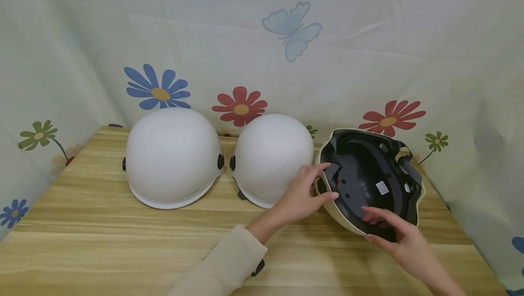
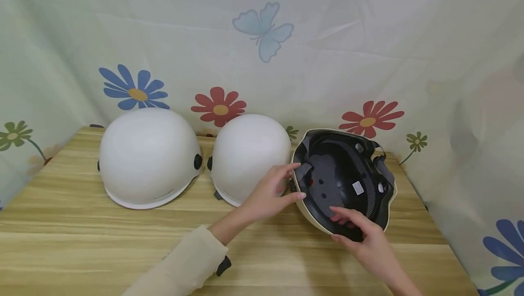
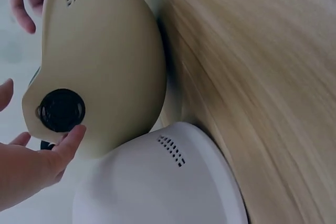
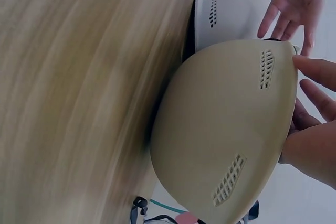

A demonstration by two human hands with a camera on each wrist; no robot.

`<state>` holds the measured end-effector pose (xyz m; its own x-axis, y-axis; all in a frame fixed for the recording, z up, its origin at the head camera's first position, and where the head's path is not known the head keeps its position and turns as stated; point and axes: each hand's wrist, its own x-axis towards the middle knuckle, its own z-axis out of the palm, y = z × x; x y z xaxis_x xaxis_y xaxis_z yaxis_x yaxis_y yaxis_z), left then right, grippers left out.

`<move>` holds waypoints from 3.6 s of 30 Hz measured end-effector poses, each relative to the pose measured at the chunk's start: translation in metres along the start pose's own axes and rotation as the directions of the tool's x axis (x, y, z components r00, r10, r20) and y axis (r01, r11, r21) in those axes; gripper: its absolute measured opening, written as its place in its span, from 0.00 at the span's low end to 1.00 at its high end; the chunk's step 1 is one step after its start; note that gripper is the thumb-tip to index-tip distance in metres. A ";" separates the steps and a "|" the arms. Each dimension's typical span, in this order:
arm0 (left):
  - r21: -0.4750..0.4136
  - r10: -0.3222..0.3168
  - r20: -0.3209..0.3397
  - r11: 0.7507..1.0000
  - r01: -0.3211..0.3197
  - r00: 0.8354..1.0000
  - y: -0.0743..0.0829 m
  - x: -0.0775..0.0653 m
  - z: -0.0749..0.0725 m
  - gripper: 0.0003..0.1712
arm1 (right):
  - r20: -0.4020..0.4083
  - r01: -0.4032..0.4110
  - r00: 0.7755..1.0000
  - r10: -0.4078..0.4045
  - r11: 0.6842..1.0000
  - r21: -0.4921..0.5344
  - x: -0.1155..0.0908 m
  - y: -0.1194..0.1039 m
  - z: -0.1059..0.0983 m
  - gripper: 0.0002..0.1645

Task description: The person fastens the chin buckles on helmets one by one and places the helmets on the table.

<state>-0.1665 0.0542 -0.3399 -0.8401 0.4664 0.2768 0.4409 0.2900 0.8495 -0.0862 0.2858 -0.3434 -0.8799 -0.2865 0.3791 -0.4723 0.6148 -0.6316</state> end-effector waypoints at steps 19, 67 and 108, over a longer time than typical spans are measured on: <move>0.041 -0.015 -0.137 0.999 0.020 0.991 -0.011 0.000 0.009 0.31 | -0.017 0.109 0.994 -0.108 0.985 0.137 -0.006 0.002 0.017 0.36; 0.036 -0.008 -0.137 0.999 0.013 0.991 -0.012 -0.004 0.007 0.28 | -0.006 -0.326 0.944 0.331 0.926 -0.188 0.048 0.070 -0.103 0.34; 0.000 -0.008 -0.117 1.000 0.008 0.993 -0.016 -0.005 0.013 0.27 | 0.033 -0.469 0.872 0.489 0.851 -0.235 0.015 0.083 -0.114 0.33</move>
<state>-0.1652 0.0575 -0.3608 -0.8749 0.3629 0.3208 0.4340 0.2936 0.8517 -0.1331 0.4161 -0.3131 -0.9996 0.0270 -0.0006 0.0227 0.8305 -0.5565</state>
